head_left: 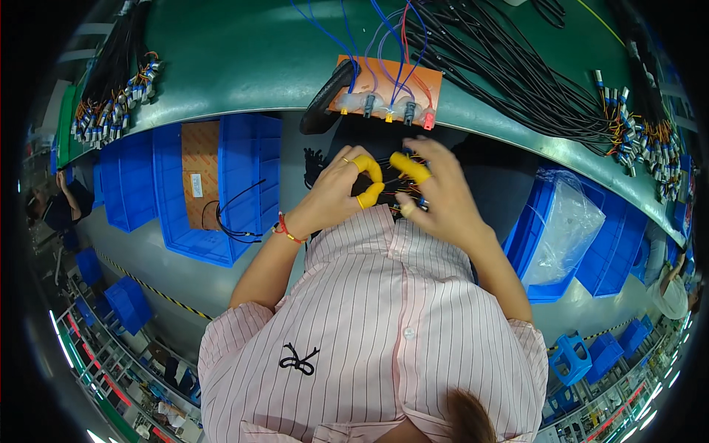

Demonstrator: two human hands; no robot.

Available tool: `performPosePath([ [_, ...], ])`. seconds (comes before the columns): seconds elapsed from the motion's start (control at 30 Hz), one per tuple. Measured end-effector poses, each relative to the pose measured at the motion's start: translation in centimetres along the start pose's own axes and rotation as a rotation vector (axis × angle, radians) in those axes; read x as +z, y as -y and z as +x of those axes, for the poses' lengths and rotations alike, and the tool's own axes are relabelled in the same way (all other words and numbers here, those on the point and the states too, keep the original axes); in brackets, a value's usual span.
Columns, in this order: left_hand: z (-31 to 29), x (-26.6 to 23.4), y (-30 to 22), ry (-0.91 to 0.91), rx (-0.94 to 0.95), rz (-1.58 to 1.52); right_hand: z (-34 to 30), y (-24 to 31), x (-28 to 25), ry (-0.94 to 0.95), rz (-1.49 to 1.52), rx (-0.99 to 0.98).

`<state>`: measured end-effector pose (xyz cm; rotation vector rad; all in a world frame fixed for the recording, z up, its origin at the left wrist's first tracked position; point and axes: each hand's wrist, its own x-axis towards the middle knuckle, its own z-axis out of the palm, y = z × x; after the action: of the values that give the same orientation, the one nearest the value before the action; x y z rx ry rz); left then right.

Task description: Testing bundles of electrical cables by connecting them to a specialized test fixture on a production line.

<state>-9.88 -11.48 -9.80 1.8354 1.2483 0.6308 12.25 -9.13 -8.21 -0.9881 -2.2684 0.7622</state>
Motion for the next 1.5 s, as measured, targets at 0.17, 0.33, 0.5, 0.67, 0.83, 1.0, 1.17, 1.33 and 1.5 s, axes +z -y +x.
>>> performPosePath([
  [0.17,0.0,-1.3,-2.6,0.015,-0.174,-0.348,-1.2,-1.5,-1.4,0.123,0.301,0.175],
  [0.33,0.9,-3.2,-3.1,-0.058,-0.009,-0.169,-5.5,-2.3,-8.9,-0.64,0.865,0.583],
  [0.5,1.5,-3.3,-2.7,-0.178,-0.038,-0.242,-9.4,-4.5,-17.2,-1.022,1.601,0.083],
  [0.67,1.5,-1.2,-3.1,-0.294,-0.181,-0.976,-9.2,-5.0,-18.6,-1.324,1.45,0.342],
  [0.83,1.2,1.1,-2.6,-0.303,-0.102,-1.538,-11.8,-6.9,-19.7,-0.899,1.617,0.221],
  [1.0,1.4,0.9,-3.1,-0.234,-0.051,-1.592,-10.3,-6.2,-18.1,-0.941,1.363,0.29],
  [1.17,1.5,0.5,-3.9,-0.207,-0.067,-1.542,-10.2,-6.8,-17.1,-0.974,1.182,0.323],
  [1.33,1.3,1.1,-2.8,-0.138,-0.081,-1.528,-8.1,-5.3,-16.2,-1.076,1.031,0.386],
  [1.5,1.6,0.8,-3.2,-0.109,-0.193,-1.554,-7.9,-5.5,-15.1,-0.922,1.042,0.335],
])
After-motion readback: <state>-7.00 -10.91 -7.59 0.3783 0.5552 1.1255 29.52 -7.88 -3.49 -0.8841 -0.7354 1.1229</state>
